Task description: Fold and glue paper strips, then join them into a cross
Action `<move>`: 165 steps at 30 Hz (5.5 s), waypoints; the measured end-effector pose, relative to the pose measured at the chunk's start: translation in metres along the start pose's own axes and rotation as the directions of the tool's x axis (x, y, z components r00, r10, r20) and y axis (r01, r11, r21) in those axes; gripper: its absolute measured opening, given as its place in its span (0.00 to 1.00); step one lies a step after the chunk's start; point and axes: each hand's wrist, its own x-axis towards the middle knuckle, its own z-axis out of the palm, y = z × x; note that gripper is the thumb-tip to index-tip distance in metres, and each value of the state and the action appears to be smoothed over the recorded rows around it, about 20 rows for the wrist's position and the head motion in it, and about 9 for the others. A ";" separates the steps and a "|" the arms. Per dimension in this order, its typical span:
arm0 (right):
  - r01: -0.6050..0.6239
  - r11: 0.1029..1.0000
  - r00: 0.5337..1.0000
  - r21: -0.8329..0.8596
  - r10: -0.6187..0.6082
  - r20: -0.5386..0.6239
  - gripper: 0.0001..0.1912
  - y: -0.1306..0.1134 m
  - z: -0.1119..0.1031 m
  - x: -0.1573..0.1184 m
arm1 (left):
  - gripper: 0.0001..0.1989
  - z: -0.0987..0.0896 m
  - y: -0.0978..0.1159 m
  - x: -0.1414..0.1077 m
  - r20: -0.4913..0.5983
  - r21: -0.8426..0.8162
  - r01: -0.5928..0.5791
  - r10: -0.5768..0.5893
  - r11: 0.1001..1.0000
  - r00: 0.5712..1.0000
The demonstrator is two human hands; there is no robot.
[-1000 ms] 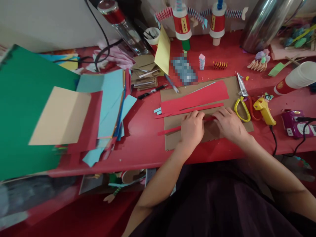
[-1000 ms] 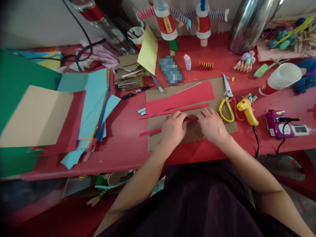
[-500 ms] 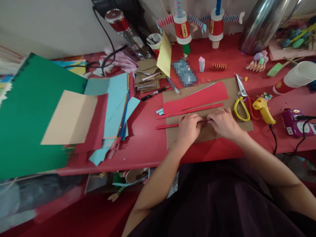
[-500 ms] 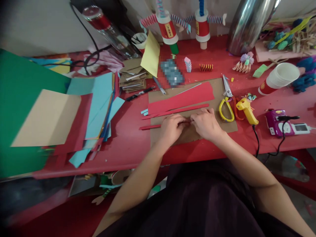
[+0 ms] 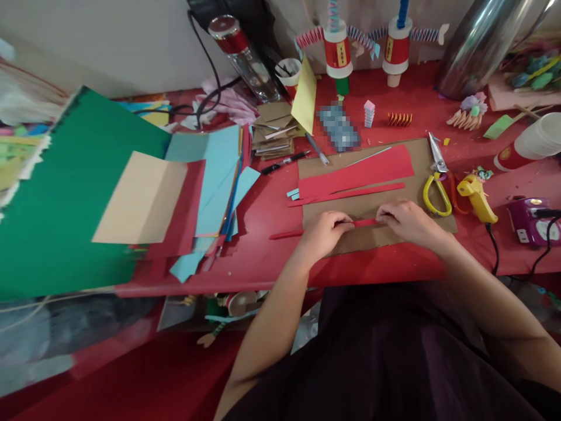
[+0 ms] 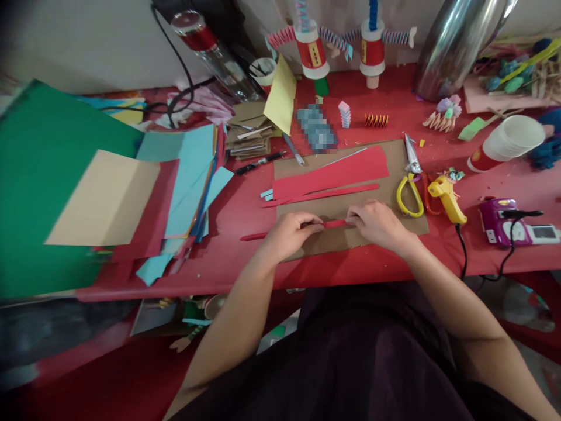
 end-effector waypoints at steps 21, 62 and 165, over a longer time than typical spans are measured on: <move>-0.095 0.957 0.966 -0.273 0.022 -0.256 0.11 0.028 -0.026 0.001 | 0.13 -0.008 -0.046 -0.018 -0.257 0.148 -0.069 0.106 0.987 0.961; -0.378 0.795 0.679 0.475 0.586 -0.442 0.12 -0.006 -0.020 -0.087 | 0.10 0.018 -0.078 -0.046 -0.582 0.192 -0.252 0.317 0.949 0.749; -0.207 0.954 0.943 0.215 0.253 -0.216 0.23 -0.060 0.053 -0.040 | 0.08 0.018 -0.079 -0.050 -0.619 0.025 -0.223 0.191 0.974 0.762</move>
